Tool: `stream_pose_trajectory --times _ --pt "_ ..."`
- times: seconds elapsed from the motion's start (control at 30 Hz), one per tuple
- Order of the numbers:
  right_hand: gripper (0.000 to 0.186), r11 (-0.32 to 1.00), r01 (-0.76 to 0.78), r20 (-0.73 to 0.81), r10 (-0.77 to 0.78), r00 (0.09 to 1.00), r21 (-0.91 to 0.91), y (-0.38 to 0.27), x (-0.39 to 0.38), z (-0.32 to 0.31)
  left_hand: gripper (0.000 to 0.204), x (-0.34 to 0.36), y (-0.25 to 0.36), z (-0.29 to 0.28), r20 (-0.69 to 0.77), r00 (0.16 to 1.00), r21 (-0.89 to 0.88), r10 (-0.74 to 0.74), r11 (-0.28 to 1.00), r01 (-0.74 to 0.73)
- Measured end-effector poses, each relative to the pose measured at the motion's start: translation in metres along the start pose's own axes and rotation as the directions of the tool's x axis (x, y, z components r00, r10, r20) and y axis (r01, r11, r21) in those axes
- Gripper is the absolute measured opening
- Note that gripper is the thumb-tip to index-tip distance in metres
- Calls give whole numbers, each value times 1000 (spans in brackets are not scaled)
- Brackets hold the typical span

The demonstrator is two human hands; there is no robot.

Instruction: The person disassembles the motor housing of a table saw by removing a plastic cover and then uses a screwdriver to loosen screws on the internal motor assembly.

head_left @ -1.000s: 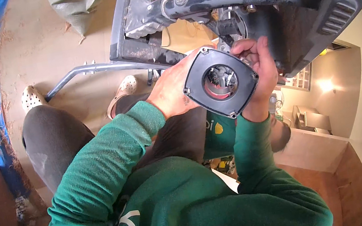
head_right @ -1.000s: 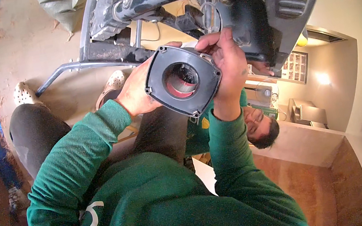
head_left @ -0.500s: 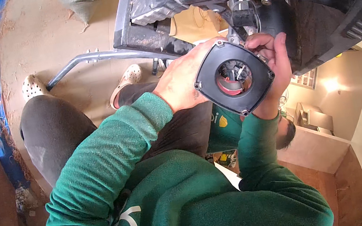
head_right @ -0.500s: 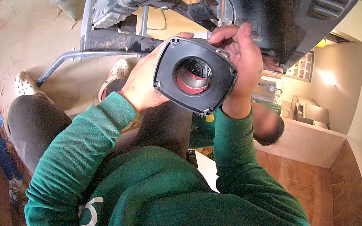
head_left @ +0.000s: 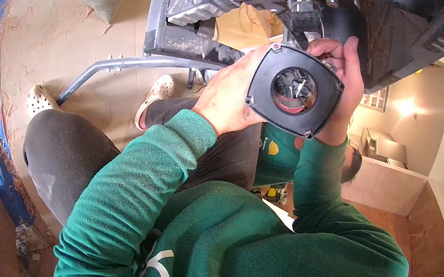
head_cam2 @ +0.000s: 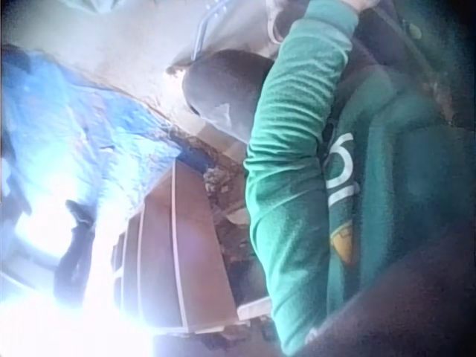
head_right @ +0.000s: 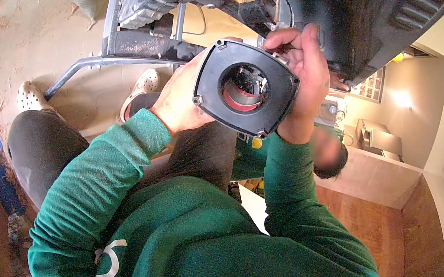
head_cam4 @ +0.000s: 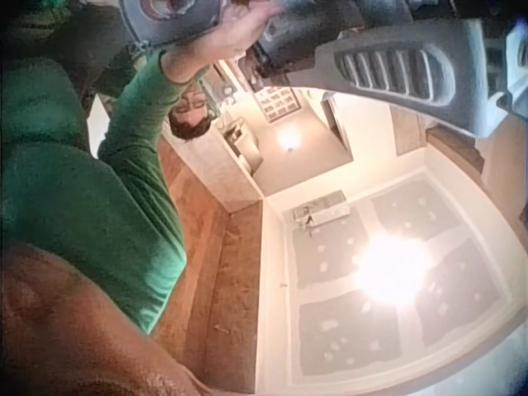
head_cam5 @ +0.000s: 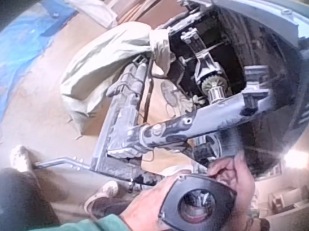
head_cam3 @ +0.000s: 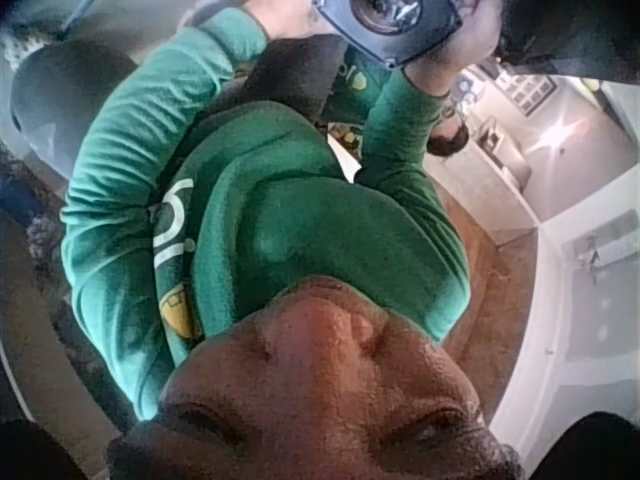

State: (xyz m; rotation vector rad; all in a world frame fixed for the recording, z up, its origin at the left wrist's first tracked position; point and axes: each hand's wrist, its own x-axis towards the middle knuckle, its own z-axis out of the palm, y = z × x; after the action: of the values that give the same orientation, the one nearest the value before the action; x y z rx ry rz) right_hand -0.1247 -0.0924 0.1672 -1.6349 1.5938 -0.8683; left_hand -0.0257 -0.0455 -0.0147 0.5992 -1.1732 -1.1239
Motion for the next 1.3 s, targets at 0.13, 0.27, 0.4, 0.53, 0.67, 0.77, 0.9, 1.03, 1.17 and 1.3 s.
stream_pose_trajectory --times 0.13,0.27,0.4,0.53,0.67,0.77,0.9,1.03,1.17,1.3 --pt "60 999 -42 7 42 999 11 -2 1 -1 106 0 6 -3 31 998 -81 -60 995 62" --pt "59 999 22 21 -23 1000 39 1 4 -3 108 2 5 -3 15 999 -70 -36 997 37" --pt "43 971 235 -13 -235 972 -35 4 -1 -13 110 3 6 -2 17 1000 -73 -17 997 18" --pt "20 770 635 -81 -630 772 64 -11 -17 -3 109 4 3 1 2 1000 -57 26 998 -26" --pt "14 605 775 409 -764 499 183 -67 -65 16 109 6 3 5 -2 999 -29 36 999 -36" --pt "11 609 717 641 -708 297 340 -92 -78 28 109 2 -2 6 -1 1000 -13 29 999 -29" --pt "16 540 734 627 -753 202 412 -96 -76 46 108 -2 1 -4 -32 999 -41 -16 999 15" --pt "20 485 773 597 -783 175 409 -100 -85 55 108 6 9 8 -37 996 -43 84 995 -86" --pt "19 515 783 585 -772 248 348 -94 -102 58 106 6 8 10 -39 995 -21 94 995 -95" --pt "22 498 742 635 -762 128 449 -74 -93 76 108 -2 -4 -2 -43 999 41 25 999 -23"
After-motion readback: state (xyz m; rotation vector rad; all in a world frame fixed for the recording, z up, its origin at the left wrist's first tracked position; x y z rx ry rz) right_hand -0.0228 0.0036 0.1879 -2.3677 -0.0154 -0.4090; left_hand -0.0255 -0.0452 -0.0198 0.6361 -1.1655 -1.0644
